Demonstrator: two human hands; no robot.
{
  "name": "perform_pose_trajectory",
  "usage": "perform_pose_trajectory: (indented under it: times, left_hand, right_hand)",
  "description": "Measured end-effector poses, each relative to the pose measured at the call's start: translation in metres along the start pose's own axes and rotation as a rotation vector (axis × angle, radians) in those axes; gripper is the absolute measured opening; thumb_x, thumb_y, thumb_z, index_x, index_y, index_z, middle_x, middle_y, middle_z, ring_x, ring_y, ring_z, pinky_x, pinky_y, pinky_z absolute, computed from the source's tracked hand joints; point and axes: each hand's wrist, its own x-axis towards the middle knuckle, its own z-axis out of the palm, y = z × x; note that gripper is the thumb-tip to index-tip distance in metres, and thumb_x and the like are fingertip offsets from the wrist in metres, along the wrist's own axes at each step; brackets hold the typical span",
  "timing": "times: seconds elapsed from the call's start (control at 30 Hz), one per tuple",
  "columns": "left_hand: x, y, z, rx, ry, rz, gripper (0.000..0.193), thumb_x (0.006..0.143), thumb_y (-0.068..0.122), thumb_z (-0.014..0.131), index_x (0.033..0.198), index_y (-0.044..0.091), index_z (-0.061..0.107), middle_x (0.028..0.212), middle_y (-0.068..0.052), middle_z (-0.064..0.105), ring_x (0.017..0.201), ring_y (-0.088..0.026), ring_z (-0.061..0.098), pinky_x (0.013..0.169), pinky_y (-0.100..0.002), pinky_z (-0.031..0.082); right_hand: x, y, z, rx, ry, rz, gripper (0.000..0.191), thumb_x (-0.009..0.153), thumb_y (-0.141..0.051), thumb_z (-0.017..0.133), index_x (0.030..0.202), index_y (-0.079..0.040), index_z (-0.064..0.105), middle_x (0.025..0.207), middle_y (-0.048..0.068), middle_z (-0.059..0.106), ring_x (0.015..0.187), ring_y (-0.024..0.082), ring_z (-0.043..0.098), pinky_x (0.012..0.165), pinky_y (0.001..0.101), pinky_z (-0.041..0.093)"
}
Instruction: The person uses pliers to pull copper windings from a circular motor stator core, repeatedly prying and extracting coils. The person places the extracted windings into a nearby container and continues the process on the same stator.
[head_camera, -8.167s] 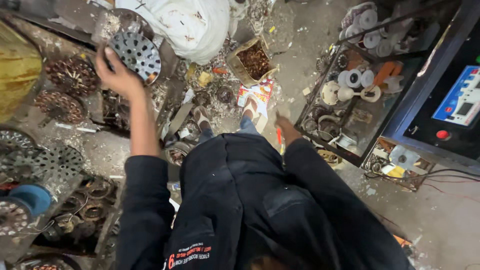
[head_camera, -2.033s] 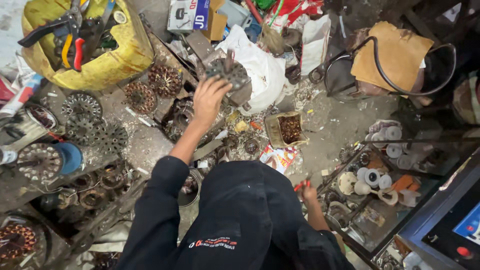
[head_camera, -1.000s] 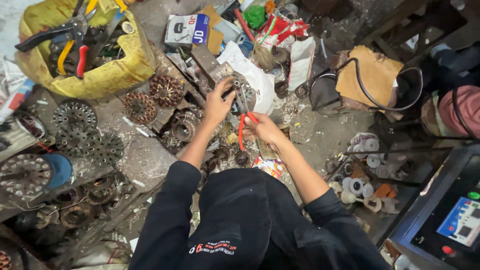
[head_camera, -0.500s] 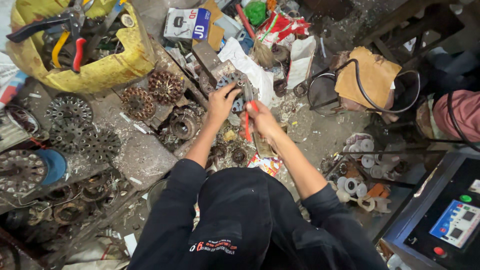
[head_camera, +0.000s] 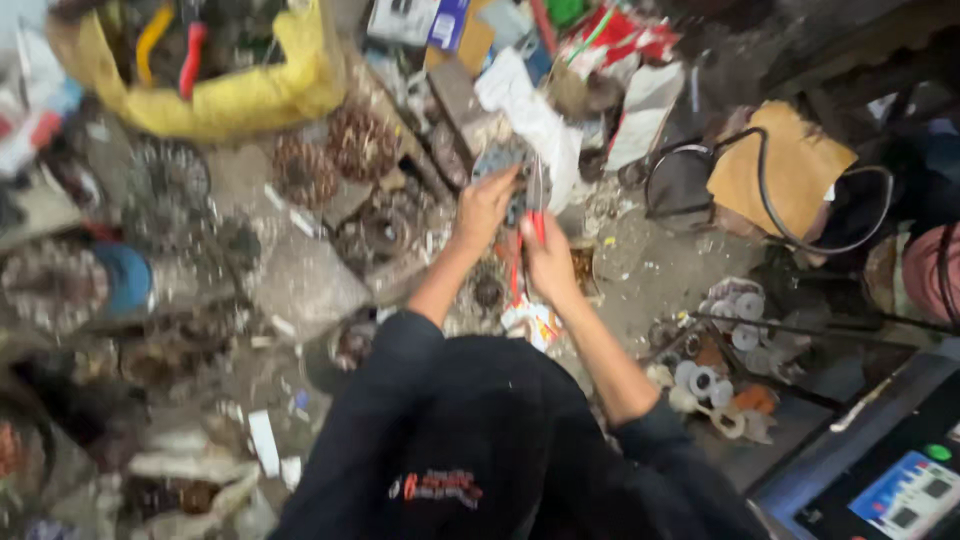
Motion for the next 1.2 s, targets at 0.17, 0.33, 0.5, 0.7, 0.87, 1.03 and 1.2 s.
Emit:
perform_pose_trajectory:
  times: [0.17,0.33,0.5,0.7,0.87,1.03,1.2]
  left_hand:
    - [-0.004,0.001,-0.002,0.074,0.001,0.107,0.035,0.091,-0.001,0.062,0.125,0.004,0.07,0.128,-0.018,0.072,0.118,-0.036,0.071,0.103,-0.041,0.056]
    - [0.014,0.013,-0.012,-0.018,-0.031,0.011,0.032,0.096,0.014,0.07,0.126,0.001,0.069,0.121,-0.021,0.071,0.112,-0.037,0.069,0.095,-0.042,0.055]
    - [0.021,0.035,-0.013,-0.022,0.05,0.025,0.035,0.091,0.019,0.078,0.119,-0.001,0.071,0.116,-0.022,0.071,0.107,-0.039,0.069,0.092,-0.043,0.054]
    - [0.022,0.041,-0.019,0.013,0.125,-0.065,0.027,0.087,0.019,0.08,0.109,0.003,0.076,0.105,-0.019,0.075,0.101,-0.037,0.072,0.09,-0.041,0.055]
    - [0.026,0.039,-0.053,-0.138,0.053,-0.039,0.026,0.092,0.014,0.077,0.116,0.005,0.077,0.117,-0.017,0.076,0.111,-0.028,0.073,0.097,-0.036,0.056]
    - [0.021,0.062,-0.077,-0.255,-0.104,-0.107,0.025,0.094,0.013,0.074,0.118,0.004,0.076,0.119,-0.015,0.076,0.111,-0.021,0.073,0.097,-0.033,0.055]
    - [0.003,0.086,-0.092,-0.221,-0.161,-0.18,0.024,0.095,0.013,0.072,0.118,0.006,0.075,0.115,-0.012,0.078,0.105,-0.02,0.075,0.092,-0.031,0.057]
  right_hand:
    - [-0.034,-0.123,-0.094,0.406,-0.088,-0.106,0.024,0.111,-0.026,0.058,0.098,-0.011,0.045,0.073,0.0,0.042,0.058,0.015,0.045,0.052,0.0334,0.044]
    - [-0.009,-0.153,-0.148,0.204,0.584,-0.938,0.027,0.112,-0.029,0.057,0.122,-0.008,0.045,0.081,0.011,0.055,0.066,0.024,0.055,0.06,0.0406,0.049]
    - [0.05,0.0,-0.12,-0.658,-0.042,0.071,0.018,0.098,-0.014,0.056,0.111,-0.004,0.064,0.089,0.012,0.074,0.083,0.032,0.072,0.073,0.0477,0.055]
    - [-0.033,0.13,-0.09,0.344,0.051,0.638,0.026,0.104,-0.025,0.047,0.126,-0.012,0.054,0.106,0.013,0.073,0.089,0.03,0.075,0.072,0.042,0.06]
    - [-0.102,0.182,-0.109,0.224,0.089,0.429,0.029,0.107,-0.026,0.049,0.128,-0.007,0.056,0.1,0.011,0.071,0.089,0.025,0.073,0.077,0.0385,0.061]
    - [-0.131,0.171,-0.105,0.162,0.061,0.293,0.03,0.106,-0.027,0.05,0.122,-0.002,0.054,0.098,0.008,0.07,0.088,0.022,0.074,0.08,0.0378,0.063]
    - [-0.116,0.114,-0.072,-0.258,-0.095,0.164,0.026,0.11,-0.024,0.054,0.119,-0.001,0.062,0.093,0.01,0.071,0.085,0.022,0.066,0.076,0.0368,0.055]
